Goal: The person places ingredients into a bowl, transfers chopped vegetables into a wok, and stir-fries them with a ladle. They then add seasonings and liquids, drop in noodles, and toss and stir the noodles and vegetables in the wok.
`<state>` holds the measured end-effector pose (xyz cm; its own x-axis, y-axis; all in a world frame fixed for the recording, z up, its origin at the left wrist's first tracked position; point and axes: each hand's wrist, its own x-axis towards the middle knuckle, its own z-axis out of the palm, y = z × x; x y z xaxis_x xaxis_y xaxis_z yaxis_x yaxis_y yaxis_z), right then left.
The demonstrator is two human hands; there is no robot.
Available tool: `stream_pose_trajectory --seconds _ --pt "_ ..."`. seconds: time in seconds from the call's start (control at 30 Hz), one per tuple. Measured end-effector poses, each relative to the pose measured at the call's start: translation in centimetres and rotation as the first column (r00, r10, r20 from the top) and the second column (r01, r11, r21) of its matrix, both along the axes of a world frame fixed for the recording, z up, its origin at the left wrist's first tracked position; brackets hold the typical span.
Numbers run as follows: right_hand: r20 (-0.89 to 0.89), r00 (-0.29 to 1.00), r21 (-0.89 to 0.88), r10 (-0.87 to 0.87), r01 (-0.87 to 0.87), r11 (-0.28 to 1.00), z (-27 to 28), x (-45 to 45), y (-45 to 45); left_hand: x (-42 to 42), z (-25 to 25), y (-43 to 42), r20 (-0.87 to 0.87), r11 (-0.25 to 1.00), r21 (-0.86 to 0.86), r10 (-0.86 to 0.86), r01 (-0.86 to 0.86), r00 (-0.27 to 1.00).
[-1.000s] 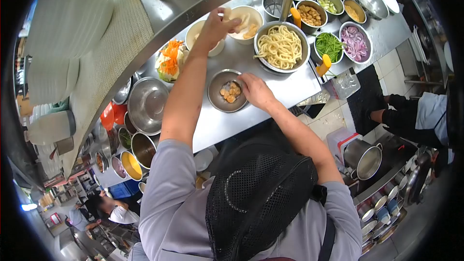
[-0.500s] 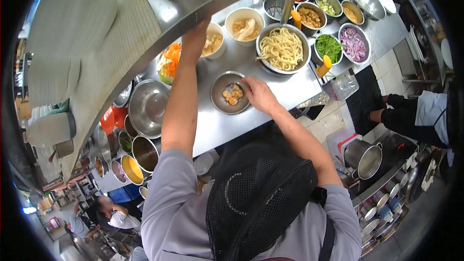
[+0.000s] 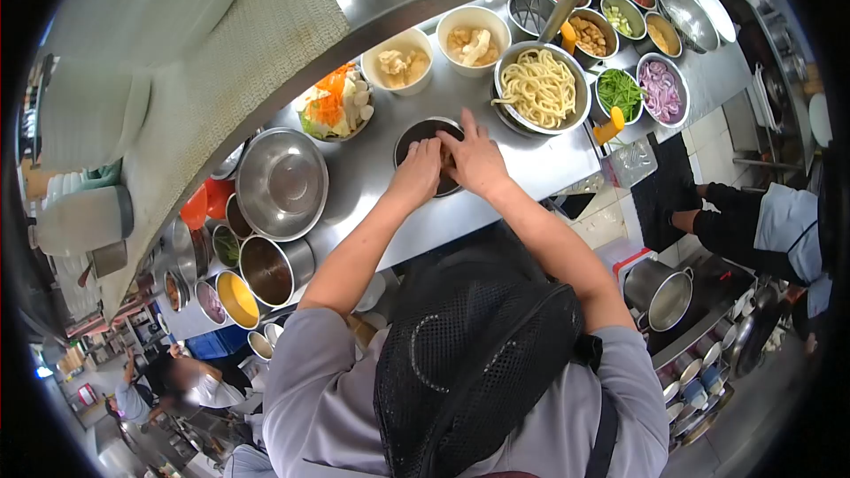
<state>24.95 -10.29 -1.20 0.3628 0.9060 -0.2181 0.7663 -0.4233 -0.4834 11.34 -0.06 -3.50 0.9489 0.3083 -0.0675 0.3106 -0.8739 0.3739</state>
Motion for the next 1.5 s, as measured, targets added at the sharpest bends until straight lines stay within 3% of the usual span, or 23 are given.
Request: stream_pose_trajectory --seconds 0.1,0.17,0.2,0.3,0.37,0.43,0.5,0.57,0.63,0.67,0.73,0.8,0.83,0.9,0.93,1.07,1.13,1.2,1.23,1.3,1.33,1.47,1.5 --pt "0.079 0.986 -0.112 0.146 -0.137 0.984 0.7 -0.6 0.9 -1.5 1.1 1.1 0.096 0.996 -0.094 0.020 -0.011 0.995" --pt "0.510 0.844 0.072 0.165 -0.233 0.970 -0.5 -1.5 0.9 -2.0 2.1 2.4 0.180 0.972 -0.227 0.094 -0.051 0.979" --pt "0.591 0.801 0.251 0.092 -0.291 0.923 -0.3 -2.0 0.9 -1.9 3.0 3.3 0.184 0.974 -0.222 0.088 -0.046 0.979" --pt "0.660 0.730 0.206 0.175 -0.401 0.893 -1.5 -4.0 1.8 -0.6 6.1 6.0 0.282 0.930 -0.312 0.285 -0.194 0.916" --pt "0.500 0.820 0.146 0.280 -0.398 0.905 -2.9 -4.9 2.5 1.4 7.2 8.2 0.346 0.943 -0.194 0.325 -0.271 0.880" --pt "0.171 0.978 0.129 0.116 -0.139 0.982 -3.7 -5.2 3.4 3.2 7.0 9.8 0.404 0.947 -0.107 0.320 -0.303 0.857" --pt "0.161 0.969 0.103 0.188 -0.206 0.973 -3.5 -4.1 3.9 4.0 7.5 10.2 0.466 0.940 -0.022 0.312 -0.342 0.828" --pt "0.138 0.957 0.076 0.256 -0.268 0.961 -3.3 -3.5 4.2 3.0 8.3 9.6 0.476 0.887 -0.166 0.455 -0.432 0.752" --pt "0.061 0.971 0.130 0.232 -0.239 0.962 -3.4 -3.1 4.2 1.3 8.4 8.3 0.543 0.907 -0.163 0.411 -0.388 0.733" --pt "0.064 0.970 0.130 0.234 -0.241 0.962 -3.3 -2.6 4.2 0.3 8.5 7.2 0.505 0.855 -0.330 0.517 -0.399 0.691" --pt "-0.239 0.959 0.300 0.154 -0.078 0.951 -0.9 -1.2 4.2 -2.2 7.8 5.6 0.437 0.744 -0.543 0.645 -0.388 0.627" --pt "-0.249 0.967 0.513 0.048 0.090 0.854 3.0 1.1 4.5 -4.8 5.8 3.9 0.416 0.700 -0.603 0.686 -0.383 0.597" --pt "-0.301 0.952 0.384 -0.062 0.180 0.906 5.7 2.6 5.1 -5.8 5.0 2.9 0.347 0.656 -0.622 0.721 -0.428 0.600" --pt "-0.396 0.912 0.515 -0.103 0.314 0.798 7.5 5.7 6.7 -7.1 3.3 1.2 0.270 0.607 -0.636 0.753 -0.476 0.600" --pt "-0.245 0.962 0.578 -0.118 0.243 0.779 6.0 8.0 7.7 -7.1 2.6 0.5 0.221 0.567 -0.645 0.781 -0.513 0.584" --pt "-0.156 0.963 0.636 -0.219 0.268 0.724 8.0 10.1 6.6 -6.4 1.7 -0.5 0.120 0.492 -0.685 0.804 -0.538 0.582" --pt "-0.216 0.937 0.537 -0.274 0.349 0.768 9.4 8.4 3.3 -6.3 1.7 -0.7 0.085 0.477 -0.691 0.800 -0.543 0.594" --pt "-0.342 0.894 0.460 -0.291 0.429 0.778 9.4 6.1 -0.6 -6.1 0.8 -0.4 -0.181 0.181 -0.827 0.811 -0.533 0.556" --pt "-0.371 0.890 0.407 -0.265 0.413 0.815 8.9 5.0 -2.9 -6.7 -1.1 -0.2 -0.183 0.185 -0.827 0.804 -0.531 0.565" --pt "-0.454 0.856 0.292 -0.246 0.404 0.867 7.9 2.4 -7.6 -8.5 -5.7 0.7 -0.276 -0.045 -0.931 0.735 -0.362 0.619" --pt "-0.426 0.873 0.217 -0.240 0.356 0.909 6.8 1.4 -10.1 -9.2 -5.6 0.8 -0.277 -0.036 -0.931 0.717 -0.362 0.640" --pt "-0.413 0.849 0.067 -0.329 0.389 0.919 2.9 -2.8 -19.1 -12.1 -2.2 -1.5 -0.309 -0.225 -0.944 0.862 -0.242 0.401" --pt "-0.386 0.847 0.015 -0.365 0.401 0.916 2.8 -3.8 -21.0 -13.0 -0.8 -2.7 -0.307 -0.214 -0.944 0.847 -0.250 0.434"
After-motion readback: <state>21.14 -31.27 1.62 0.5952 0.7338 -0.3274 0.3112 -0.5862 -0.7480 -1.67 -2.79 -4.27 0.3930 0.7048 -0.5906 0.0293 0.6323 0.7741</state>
